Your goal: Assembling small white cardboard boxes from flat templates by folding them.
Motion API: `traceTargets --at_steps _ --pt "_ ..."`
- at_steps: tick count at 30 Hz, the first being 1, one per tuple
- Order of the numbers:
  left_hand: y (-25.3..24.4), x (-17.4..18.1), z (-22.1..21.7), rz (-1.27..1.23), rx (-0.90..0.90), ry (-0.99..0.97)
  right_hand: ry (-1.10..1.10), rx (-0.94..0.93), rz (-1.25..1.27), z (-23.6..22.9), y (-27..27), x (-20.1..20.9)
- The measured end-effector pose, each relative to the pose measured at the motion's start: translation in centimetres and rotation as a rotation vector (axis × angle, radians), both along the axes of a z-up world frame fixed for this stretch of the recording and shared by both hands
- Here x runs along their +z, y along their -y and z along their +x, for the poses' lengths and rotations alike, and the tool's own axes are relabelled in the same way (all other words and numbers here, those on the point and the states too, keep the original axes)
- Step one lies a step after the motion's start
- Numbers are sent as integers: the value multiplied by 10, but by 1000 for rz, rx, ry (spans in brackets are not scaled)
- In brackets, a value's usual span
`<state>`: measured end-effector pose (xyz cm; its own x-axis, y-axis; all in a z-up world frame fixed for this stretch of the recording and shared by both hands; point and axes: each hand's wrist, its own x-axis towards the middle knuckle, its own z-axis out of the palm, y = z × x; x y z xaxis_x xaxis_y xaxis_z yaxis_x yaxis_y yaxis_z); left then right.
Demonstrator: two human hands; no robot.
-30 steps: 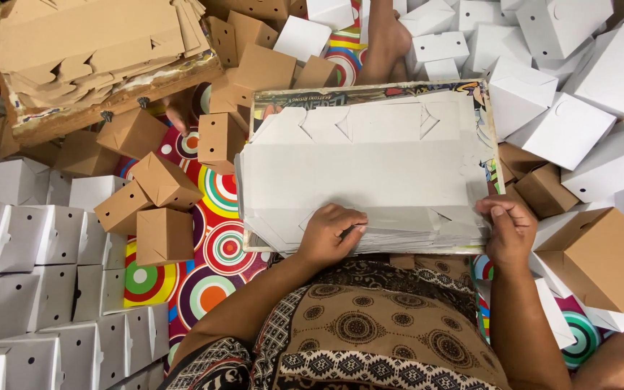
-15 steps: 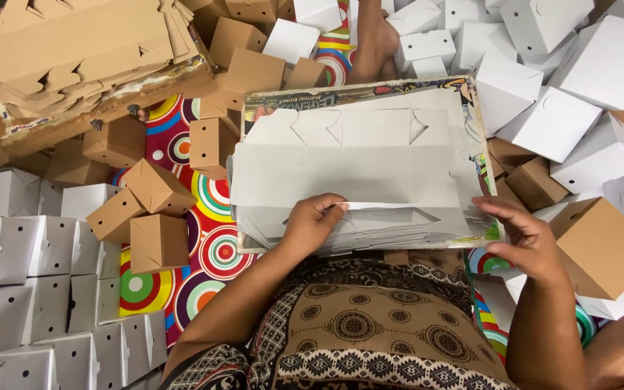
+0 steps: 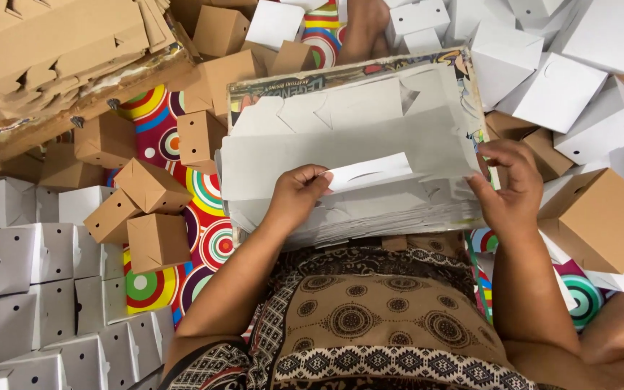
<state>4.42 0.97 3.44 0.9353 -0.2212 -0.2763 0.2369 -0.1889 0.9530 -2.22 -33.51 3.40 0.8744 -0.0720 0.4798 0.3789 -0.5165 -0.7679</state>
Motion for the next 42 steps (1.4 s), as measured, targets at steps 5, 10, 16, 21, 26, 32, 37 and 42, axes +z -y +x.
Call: traceTargets --at_steps 5,10,16,21,26,32,37,42 --pt "0 10 1 38 -2 -26 30 29 -121 15 -11 16" --pt "5 28 3 267 -106 77 259 45 -325 33 -23 25" --pt "14 31 2 314 -171 68 419 27 -658 39 -55 44" --pt "15 23 1 323 -170 51 401 98 -664 37 -54 43" --pt "21 22 -8 288 -214 51 344 172 -701 33 -65 39" --pt "24 70 -8 416 -578 146 249 254 -709 34 -68 38" --pt "45 75 -2 536 -674 376 330 280 -683 35 -84 43" --pt "41 44 16 340 -397 385 422 61 -600 38 -69 34"
